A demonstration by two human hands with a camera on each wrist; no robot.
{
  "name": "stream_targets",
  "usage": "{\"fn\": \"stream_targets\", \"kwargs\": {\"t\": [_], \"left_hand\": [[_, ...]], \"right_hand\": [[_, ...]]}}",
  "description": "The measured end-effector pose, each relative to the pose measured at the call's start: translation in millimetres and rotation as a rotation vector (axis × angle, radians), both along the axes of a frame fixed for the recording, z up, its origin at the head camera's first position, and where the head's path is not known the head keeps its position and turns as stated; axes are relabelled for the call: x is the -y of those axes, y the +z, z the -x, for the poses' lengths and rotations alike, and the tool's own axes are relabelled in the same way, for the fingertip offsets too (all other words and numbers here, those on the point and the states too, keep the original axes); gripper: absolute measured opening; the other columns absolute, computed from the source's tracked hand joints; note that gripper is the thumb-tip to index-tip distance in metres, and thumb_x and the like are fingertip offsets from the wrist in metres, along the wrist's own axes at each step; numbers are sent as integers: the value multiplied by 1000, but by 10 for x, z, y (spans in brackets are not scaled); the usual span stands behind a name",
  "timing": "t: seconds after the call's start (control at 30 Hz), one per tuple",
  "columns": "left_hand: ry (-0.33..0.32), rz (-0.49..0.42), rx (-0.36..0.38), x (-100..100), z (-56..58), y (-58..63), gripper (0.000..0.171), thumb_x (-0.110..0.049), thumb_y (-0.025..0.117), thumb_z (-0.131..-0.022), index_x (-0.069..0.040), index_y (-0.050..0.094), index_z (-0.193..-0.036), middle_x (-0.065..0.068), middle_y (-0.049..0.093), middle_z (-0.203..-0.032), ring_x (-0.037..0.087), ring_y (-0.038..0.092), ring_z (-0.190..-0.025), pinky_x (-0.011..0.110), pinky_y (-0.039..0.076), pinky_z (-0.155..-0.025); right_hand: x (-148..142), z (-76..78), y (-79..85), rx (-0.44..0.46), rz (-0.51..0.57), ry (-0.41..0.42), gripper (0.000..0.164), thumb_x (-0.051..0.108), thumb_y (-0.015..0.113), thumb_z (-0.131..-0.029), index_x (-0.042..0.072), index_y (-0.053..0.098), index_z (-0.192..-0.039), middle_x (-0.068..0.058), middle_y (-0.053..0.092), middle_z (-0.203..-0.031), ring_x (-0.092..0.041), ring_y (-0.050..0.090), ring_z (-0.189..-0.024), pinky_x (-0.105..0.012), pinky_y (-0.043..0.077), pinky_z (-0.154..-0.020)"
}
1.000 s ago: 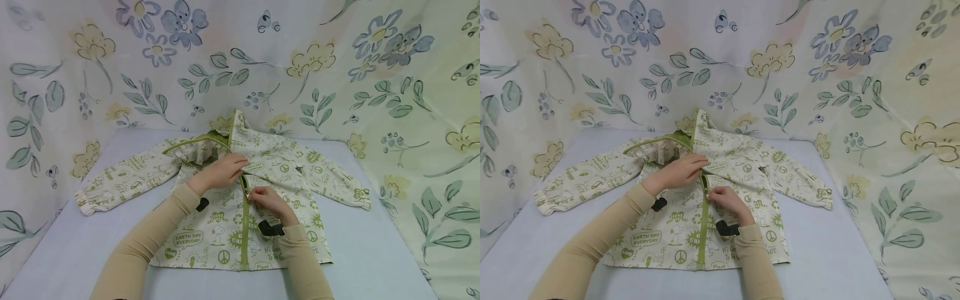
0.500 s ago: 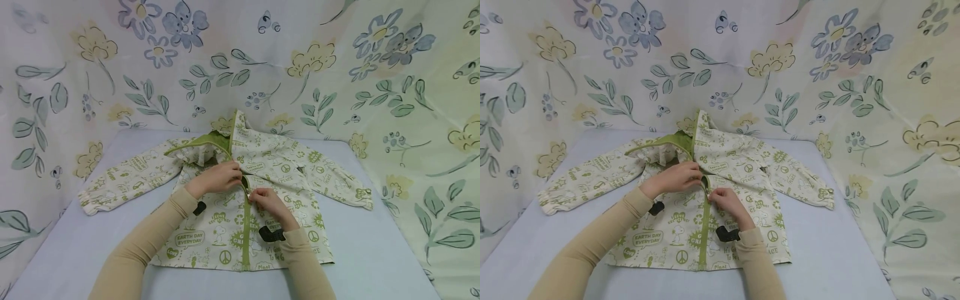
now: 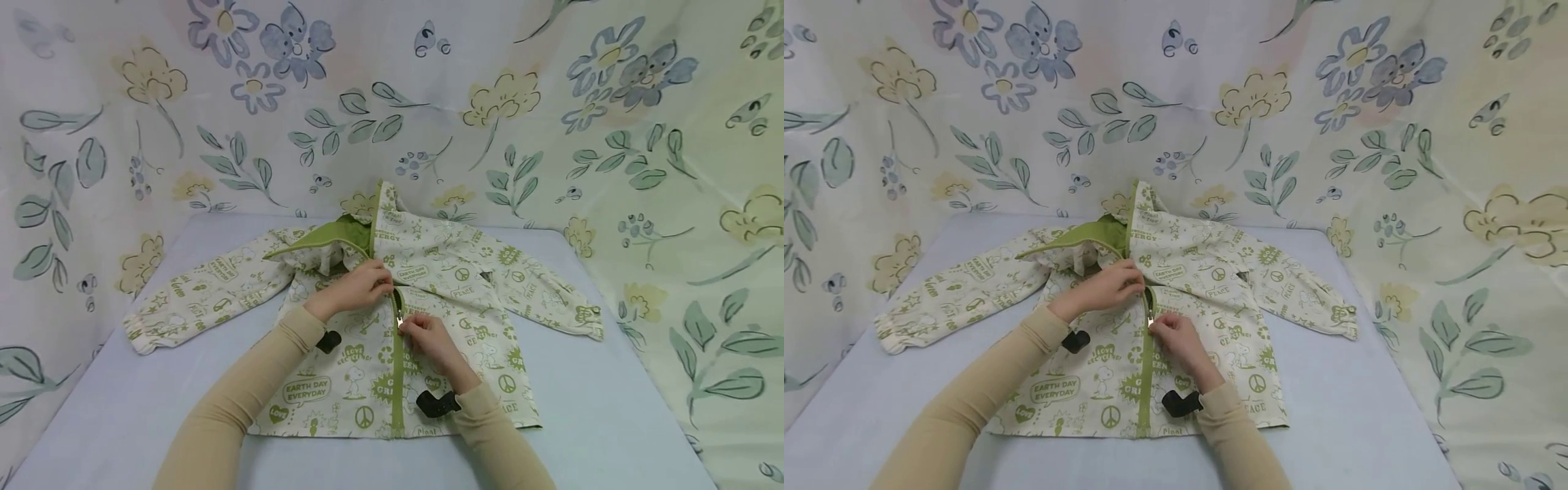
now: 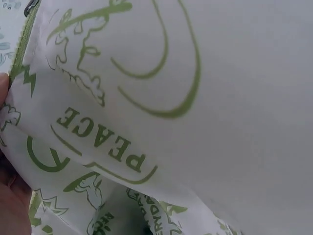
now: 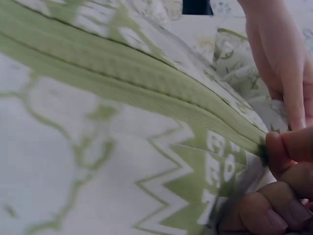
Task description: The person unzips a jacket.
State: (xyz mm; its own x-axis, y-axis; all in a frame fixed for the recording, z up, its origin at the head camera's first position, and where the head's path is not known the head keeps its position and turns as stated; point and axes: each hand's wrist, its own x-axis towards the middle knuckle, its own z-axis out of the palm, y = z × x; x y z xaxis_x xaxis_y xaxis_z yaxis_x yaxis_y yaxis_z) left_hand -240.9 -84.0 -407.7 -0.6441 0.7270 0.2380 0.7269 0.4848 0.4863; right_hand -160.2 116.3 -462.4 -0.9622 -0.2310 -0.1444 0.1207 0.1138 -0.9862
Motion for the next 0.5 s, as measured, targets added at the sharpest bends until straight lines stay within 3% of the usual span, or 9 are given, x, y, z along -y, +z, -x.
{"fn": "stream_targets", "kwargs": {"t": [0.27, 0.5], "left_hand": [[37, -27, -36, -9, 8, 34, 11, -12, 56, -94, -8, 66, -90, 1, 47, -85, 15, 40, -73, 30, 37, -65], [42, -29, -31, 2, 3, 47, 11, -13, 56, -94, -8, 65, -90, 0, 46, -85, 15, 40, -72, 30, 38, -64]], "right_hand": [[22, -79, -7, -2, -5, -9, 17, 14, 59, -91, -2, 65, -87, 1, 41, -51, -9, 31, -42, -24, 33, -43], [22, -135, 63, 23, 5, 27, 19, 9, 56, -93, -9, 63, -92, 0, 41, -51, -8, 32, -42, -24, 34, -46]]}}
